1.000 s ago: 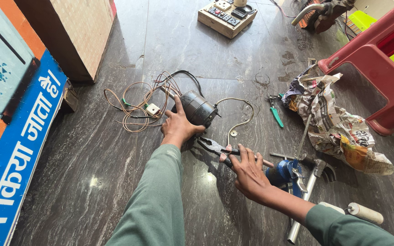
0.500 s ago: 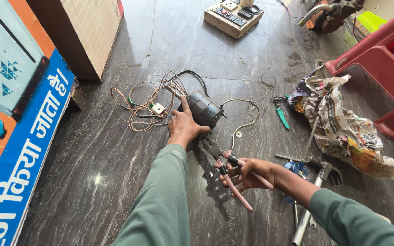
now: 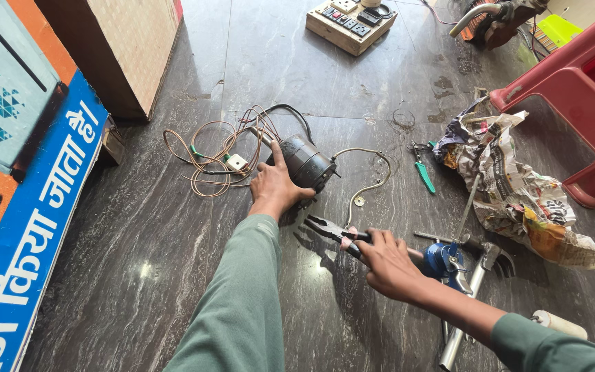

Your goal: The person works on an electric motor placed on the floor, using pliers to adjust wires and a metal rod to tighten components. They manipulate the motor's shaft and connections while surrounded by tools and electrical parts.

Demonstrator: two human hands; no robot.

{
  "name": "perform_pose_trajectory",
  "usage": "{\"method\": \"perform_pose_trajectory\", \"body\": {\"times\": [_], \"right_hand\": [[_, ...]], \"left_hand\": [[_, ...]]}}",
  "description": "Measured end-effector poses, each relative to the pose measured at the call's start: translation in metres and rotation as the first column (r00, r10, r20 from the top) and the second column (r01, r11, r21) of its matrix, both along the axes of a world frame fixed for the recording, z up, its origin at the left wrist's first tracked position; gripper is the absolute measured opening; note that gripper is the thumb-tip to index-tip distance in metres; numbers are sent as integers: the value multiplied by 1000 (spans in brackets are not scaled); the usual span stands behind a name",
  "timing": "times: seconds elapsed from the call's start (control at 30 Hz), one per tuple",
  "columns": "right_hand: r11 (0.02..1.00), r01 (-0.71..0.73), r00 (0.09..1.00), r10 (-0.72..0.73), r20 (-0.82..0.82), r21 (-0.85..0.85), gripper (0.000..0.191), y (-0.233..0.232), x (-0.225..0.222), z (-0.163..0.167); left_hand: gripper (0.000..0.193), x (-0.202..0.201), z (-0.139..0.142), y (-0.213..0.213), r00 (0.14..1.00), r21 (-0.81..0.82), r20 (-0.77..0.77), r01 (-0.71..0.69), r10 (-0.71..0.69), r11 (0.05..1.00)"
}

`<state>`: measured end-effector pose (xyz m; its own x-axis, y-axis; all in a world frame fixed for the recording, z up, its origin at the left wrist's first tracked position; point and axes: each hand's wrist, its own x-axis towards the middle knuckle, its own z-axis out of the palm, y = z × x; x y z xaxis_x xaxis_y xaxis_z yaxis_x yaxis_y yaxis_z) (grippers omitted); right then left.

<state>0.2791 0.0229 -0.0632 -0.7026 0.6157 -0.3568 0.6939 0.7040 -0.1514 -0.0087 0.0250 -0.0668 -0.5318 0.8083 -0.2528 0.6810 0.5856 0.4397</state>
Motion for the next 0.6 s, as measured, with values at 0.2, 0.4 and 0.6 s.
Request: {"method": "perform_pose_trajectory", "body": {"times": [0.2, 0.4, 0.6], "right_hand": [[999, -1, 999, 3, -46, 53, 55, -11, -16, 3], [995, -27, 995, 35, -90, 91, 60, -12, -16, 2], [991, -34, 999, 32, 13, 131, 57, -8, -13, -4]], "left_hand": [[155, -2, 0, 3, 1000, -25, -6, 3, -4, 1000], [155, -2, 1, 2, 1000, -34, -22, 5, -6, 999], [155, -1, 3, 5, 1000, -49, -5, 5, -5, 999]]}}
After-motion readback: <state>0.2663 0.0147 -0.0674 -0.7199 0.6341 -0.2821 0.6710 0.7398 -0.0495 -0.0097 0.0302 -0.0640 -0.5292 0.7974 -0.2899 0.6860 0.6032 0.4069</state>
